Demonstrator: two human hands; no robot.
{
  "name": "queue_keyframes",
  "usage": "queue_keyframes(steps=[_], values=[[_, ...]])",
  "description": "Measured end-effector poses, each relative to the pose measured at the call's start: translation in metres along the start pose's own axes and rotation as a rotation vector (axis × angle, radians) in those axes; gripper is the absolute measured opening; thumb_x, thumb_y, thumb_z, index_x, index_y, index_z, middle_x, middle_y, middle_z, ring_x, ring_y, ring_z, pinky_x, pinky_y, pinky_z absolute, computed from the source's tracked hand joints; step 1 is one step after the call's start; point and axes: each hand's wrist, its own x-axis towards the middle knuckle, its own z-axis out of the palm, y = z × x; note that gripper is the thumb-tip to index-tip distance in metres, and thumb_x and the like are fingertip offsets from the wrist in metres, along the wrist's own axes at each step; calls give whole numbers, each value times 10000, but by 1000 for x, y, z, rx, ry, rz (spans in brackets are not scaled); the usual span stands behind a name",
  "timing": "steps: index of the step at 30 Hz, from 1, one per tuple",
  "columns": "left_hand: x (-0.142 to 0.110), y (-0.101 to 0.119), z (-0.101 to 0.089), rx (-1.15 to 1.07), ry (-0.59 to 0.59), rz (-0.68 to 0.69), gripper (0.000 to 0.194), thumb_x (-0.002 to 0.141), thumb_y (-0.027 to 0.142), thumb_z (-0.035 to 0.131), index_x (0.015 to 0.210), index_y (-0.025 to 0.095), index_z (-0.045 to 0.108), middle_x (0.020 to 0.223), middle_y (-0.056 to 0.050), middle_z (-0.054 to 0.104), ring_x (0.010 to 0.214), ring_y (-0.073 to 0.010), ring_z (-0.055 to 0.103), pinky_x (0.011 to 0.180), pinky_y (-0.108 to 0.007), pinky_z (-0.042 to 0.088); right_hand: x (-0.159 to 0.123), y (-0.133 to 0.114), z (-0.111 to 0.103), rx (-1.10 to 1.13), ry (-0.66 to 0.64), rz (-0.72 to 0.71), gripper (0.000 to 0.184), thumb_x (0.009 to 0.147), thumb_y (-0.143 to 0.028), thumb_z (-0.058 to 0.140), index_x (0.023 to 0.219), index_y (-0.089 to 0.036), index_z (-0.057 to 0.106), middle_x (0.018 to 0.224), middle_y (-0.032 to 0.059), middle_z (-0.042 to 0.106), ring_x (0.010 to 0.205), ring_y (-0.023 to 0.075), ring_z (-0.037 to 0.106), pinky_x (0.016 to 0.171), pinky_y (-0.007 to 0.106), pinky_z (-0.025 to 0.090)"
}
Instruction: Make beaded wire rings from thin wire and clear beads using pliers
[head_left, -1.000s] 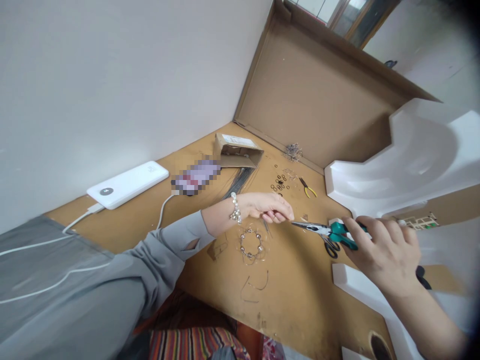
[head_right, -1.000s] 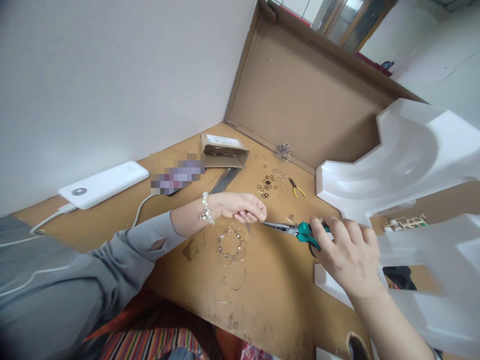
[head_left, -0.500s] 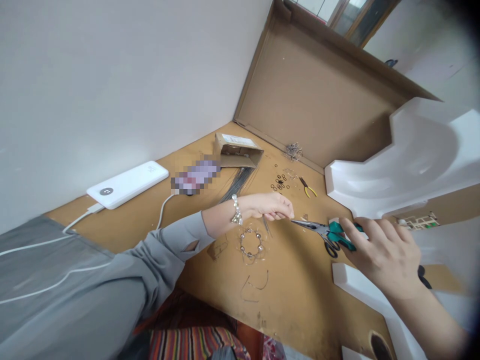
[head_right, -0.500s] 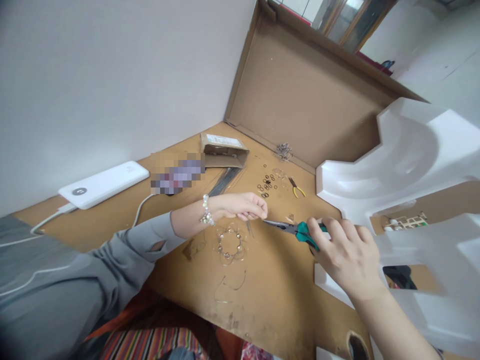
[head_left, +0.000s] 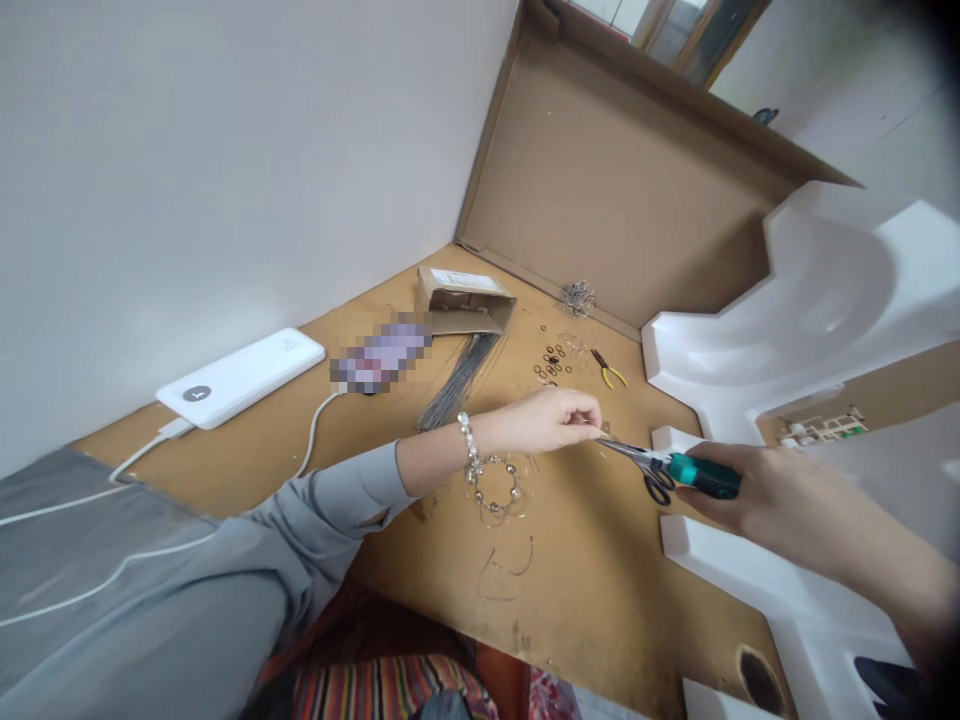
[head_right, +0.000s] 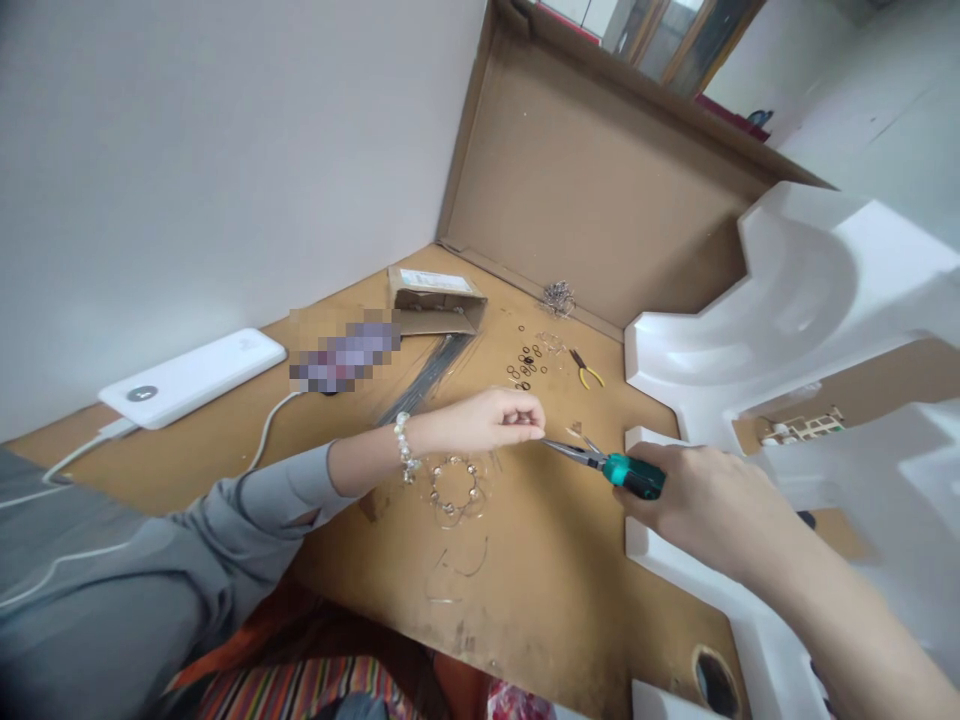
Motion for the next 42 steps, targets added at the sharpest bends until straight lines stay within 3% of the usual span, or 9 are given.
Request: queue_keyframes(steps=[5, 11, 15, 21, 24, 27, 32, 38, 42], values=[[1, 5, -16, -272, -126, -255, 137, 756, 226, 636, 775, 137, 533, 623, 26, 553, 575, -83, 556, 537, -208, 423, 1, -4, -4, -5, -158, 25, 182, 766, -487, 543, 813, -327, 616, 557, 7, 612, 451, 218, 554, 425, 284, 260], [-4, 10, -28, -89, -93, -181, 127, 824, 225, 553, 737, 132, 543, 607, 6, 578, 589, -88, 579, 557, -201, 419, 3, -13, -3, -17, -190, 85, 227, 776, -502, 512, 914, -340, 593, 656, -8, 655, 550, 239, 607, 458, 295, 322], [-5, 7, -31, 106, -108, -83, 196, 884, 242, 460, 712, 152, 488, 605, 25, 546, 555, -70, 506, 560, -203, 360, 2, -16, 0, -54, -86, 60, 331, 787, -506, 492, 1057, -328, 566, 852, 9, 665, 634, 228, 622, 482, 290, 331], [-3, 2, -27, 281, -190, 13, 208, 918, 247, 386, 725, 174, 416, 608, 36, 423, 546, -88, 367, 556, -230, 274, -2, -21, 0, -383, 235, -97, 264, 810, -410, 507, 922, -201, 622, 796, 97, 626, 750, 285, 575, 603, 360, 360], [-2, -3, -23, 448, -103, 39, 196, 924, 265, 363, 764, 179, 438, 608, 23, 432, 537, -106, 361, 545, -253, 228, -4, -22, 1, -430, 303, -108, 291, 814, -382, 510, 1017, -196, 605, 880, 127, 641, 803, 321, 567, 645, 394, 360], [-3, -6, -18, 686, 30, 146, 187, 916, 246, 356, 791, 175, 476, 671, -16, 505, 568, -128, 386, 545, -278, 187, -5, -18, 5, -199, 148, -32, 286, 794, -433, 525, 986, -235, 603, 823, 87, 649, 722, 279, 597, 565, 344, 366], [-4, -9, -13, 823, 35, 262, 177, 882, 174, 362, 795, 167, 516, 739, -58, 567, 630, -155, 449, 552, -287, 196, -6, -12, 11, 184, -222, 62, 221, 812, -460, 499, 916, -284, 583, 744, 5, 654, 595, 185, 603, 499, 275, 370], [2, -21, -16, 574, 4, 29, 187, 867, 243, 415, 723, 172, 512, 600, 4, 486, 543, -116, 386, 543, -257, 222, -6, -8, 17, -346, 359, -23, 319, 830, -425, 495, 1031, -200, 596, 902, 124, 637, 851, 303, 563, 678, 378, 360], [5, -21, -19, 109, -84, -150, 229, 847, 279, 460, 652, 159, 472, 555, 46, 402, 498, -76, 337, 505, -221, 245, -10, -3, 17, -334, 467, -136, 342, 846, -430, 501, 1087, -204, 588, 949, 113, 635, 842, 265, 547, 707, 370, 335]])
